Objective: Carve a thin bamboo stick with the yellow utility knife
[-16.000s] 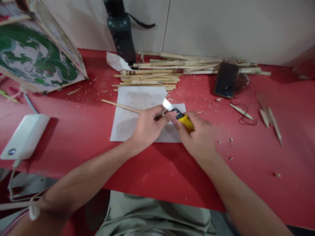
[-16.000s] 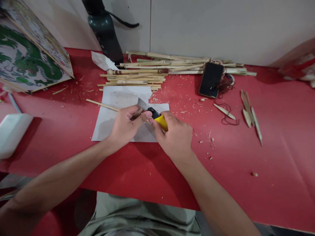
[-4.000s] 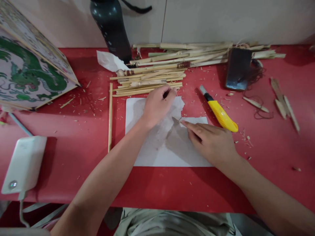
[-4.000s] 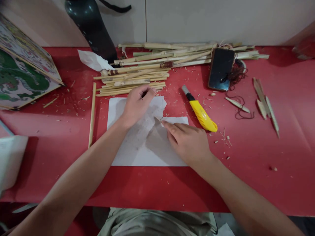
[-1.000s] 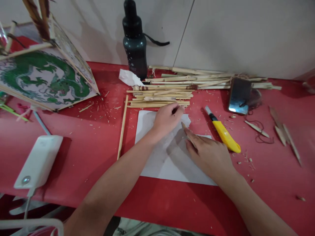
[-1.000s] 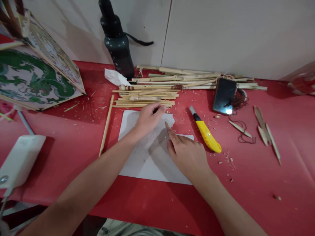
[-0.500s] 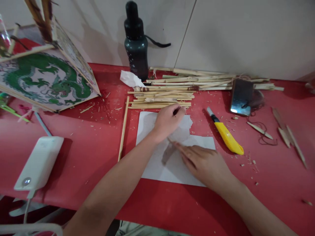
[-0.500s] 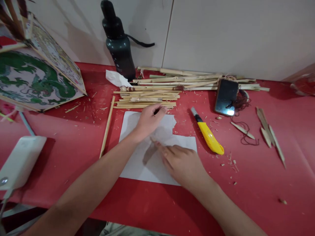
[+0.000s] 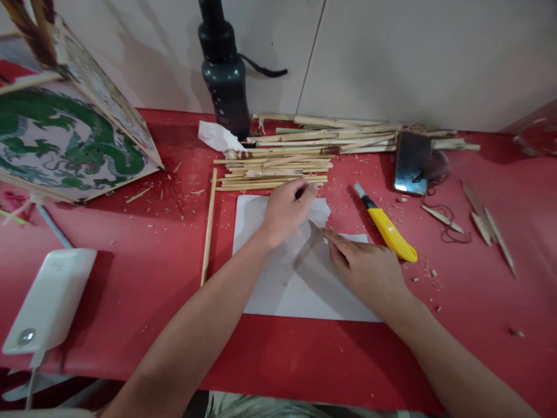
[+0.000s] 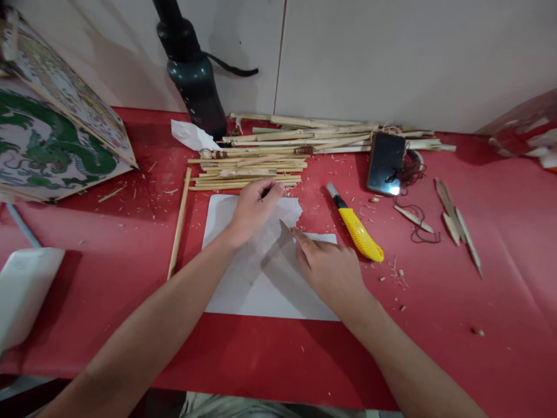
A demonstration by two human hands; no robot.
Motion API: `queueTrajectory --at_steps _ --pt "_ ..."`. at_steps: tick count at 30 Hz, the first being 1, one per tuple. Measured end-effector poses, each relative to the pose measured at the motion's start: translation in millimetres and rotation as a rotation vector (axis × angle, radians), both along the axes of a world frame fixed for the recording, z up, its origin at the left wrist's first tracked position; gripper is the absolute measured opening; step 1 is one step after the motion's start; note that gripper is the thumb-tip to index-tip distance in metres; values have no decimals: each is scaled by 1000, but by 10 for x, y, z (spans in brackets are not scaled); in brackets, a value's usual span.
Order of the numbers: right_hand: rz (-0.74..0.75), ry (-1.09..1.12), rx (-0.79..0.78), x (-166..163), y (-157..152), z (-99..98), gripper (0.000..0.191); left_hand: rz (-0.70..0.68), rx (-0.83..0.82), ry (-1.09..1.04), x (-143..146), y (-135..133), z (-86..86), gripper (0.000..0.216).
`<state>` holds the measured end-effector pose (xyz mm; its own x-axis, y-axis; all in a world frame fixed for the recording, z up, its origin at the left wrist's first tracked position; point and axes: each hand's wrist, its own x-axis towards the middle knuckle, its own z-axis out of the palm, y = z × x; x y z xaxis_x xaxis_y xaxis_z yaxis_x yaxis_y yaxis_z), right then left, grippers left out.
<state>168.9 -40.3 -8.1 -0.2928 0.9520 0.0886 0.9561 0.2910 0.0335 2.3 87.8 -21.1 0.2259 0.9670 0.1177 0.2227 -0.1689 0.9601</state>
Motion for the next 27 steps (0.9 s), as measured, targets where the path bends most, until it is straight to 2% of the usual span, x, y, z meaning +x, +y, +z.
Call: queueTrajectory --at_steps 2,5,6,8,11,12,13,14,17,19,27 --pt "101 7 -30 -6 -8 4 42 1 -6 7 0 1 8 38" --pt "427 61 -108 -74 -60 26 51 -6 4 6 0 8 6 39" --pt "477 79 -122 -83 -68 36 52 -7 8 3 1 10 2 39" --pt "396 89 -101 -51 -48 52 50 -4 14 1 2 11 -8 38" --pt "58 63 -4 69 33 56 42 -4 11 7 3 5 -14 38" --pt "-8 54 14 94 52 54 41 -8 10 8 3 3 -12 38" --pt "-10 48 10 100 59 53 41 -11 7 9 2 1 -8 39" --pt "48 49 -16 84 52 52 42 -13 4 8 1 0 -5 39" --pt "339 94 -119 -53 -25 65 41 -12 -1 7 -1 3 -2 39" --pt "427 145 -147 -142 -71 77 38 -10 0 10 0 6 -5 39" --pt "386 249 -27 -127 -46 6 35 -18 -2 -10 5 5 0 38"
